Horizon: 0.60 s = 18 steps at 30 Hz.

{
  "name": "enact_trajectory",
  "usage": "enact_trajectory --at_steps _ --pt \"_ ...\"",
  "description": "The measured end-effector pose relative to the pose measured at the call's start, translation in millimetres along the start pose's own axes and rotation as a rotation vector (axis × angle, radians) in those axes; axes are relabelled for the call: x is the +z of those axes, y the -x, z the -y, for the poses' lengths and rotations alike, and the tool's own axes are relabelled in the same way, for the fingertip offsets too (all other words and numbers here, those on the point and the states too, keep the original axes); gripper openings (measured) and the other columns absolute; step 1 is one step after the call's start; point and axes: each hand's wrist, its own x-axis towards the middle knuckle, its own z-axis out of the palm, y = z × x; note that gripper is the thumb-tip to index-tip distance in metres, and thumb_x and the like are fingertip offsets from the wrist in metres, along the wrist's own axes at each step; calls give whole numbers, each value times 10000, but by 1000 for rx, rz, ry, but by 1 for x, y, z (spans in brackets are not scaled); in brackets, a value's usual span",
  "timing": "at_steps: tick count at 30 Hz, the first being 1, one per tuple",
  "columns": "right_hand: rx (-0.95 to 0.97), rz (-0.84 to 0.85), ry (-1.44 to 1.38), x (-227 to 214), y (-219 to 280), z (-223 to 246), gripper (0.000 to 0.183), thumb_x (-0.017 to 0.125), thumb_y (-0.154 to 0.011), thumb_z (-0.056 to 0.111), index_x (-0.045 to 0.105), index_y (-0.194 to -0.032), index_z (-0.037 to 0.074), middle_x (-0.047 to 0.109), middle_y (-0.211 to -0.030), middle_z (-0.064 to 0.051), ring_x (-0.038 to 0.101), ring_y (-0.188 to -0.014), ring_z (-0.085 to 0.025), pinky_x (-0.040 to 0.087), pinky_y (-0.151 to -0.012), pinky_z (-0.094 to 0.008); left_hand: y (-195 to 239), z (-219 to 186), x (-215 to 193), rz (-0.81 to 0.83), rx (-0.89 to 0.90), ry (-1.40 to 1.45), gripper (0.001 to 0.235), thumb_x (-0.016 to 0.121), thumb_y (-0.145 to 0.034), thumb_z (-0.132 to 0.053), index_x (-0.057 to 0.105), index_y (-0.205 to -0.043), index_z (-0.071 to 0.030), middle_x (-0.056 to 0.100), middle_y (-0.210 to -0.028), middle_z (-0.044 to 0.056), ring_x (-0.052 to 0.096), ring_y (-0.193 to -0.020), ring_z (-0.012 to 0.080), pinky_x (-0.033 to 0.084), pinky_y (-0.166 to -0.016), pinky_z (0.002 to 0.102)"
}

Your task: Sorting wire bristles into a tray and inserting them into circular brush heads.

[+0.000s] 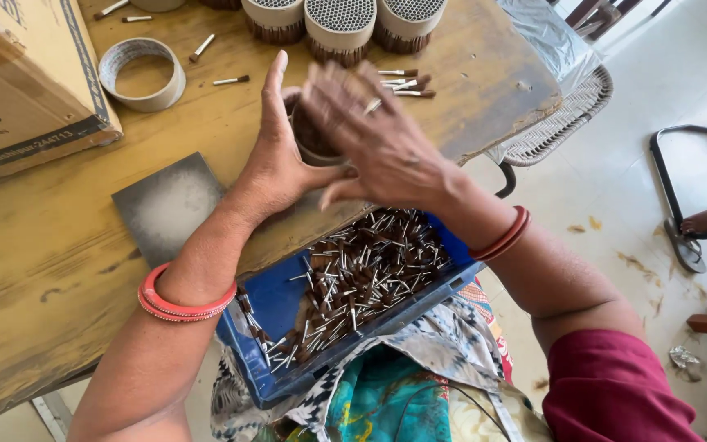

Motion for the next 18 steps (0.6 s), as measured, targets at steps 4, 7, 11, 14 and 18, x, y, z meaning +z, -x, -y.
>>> enact_trajectory --at_steps 4,7,11,14,18 --pt "3 185 -137 -3 7 -1 1240 497 -817 873 173 -1642 7 246 -1708 -218 229 -1582 -333 153 -1310 -517 -1 1 0 -24 -39 -172 1442 1073 -667 -229 -43 -1581 -205 443 -1444 267 523 -1339 345 466 -1169 472" --pt "5 155 -141 13 4 6 1217 507 -856 869 184 -1648 3 244 -1717 -210 222 -1600 -333 166 -1336 -505 2 -7 -2 13 -9 -28 1391 1035 -769 -230 -71 -1612 -192 486 -1475 259 576 -1364 337 505 -1180 463" --pt "39 319 -175 -1 6 2 1170 495 -897 833 220 -1667 -3 264 -1726 -192 254 -1633 -314 173 -1357 -520 3 -21 -2 26 -20 -7 1339 989 -870 -247 -106 -1639 -189 605 -1443 218 659 -1337 333 537 -1160 448" --pt "-20 -7 -138 -4 7 -5 1188 525 -906 854 180 -1650 -6 225 -1724 -201 242 -1635 -335 196 -1382 -503 3 -23 -1 69 6 -11 1361 1000 -838 -267 -103 -1632 -197 599 -1435 212 665 -1314 341 547 -1145 454" --pt "-29 208 -166 21 11 -9 1224 576 -788 836 196 -1590 -8 259 -1647 -227 266 -1535 -387 206 -1271 -524 2 -16 -4 95 -80 -110 1429 1013 -758 -253 -122 -1624 -195 488 -1509 260 596 -1358 358 507 -1149 471"
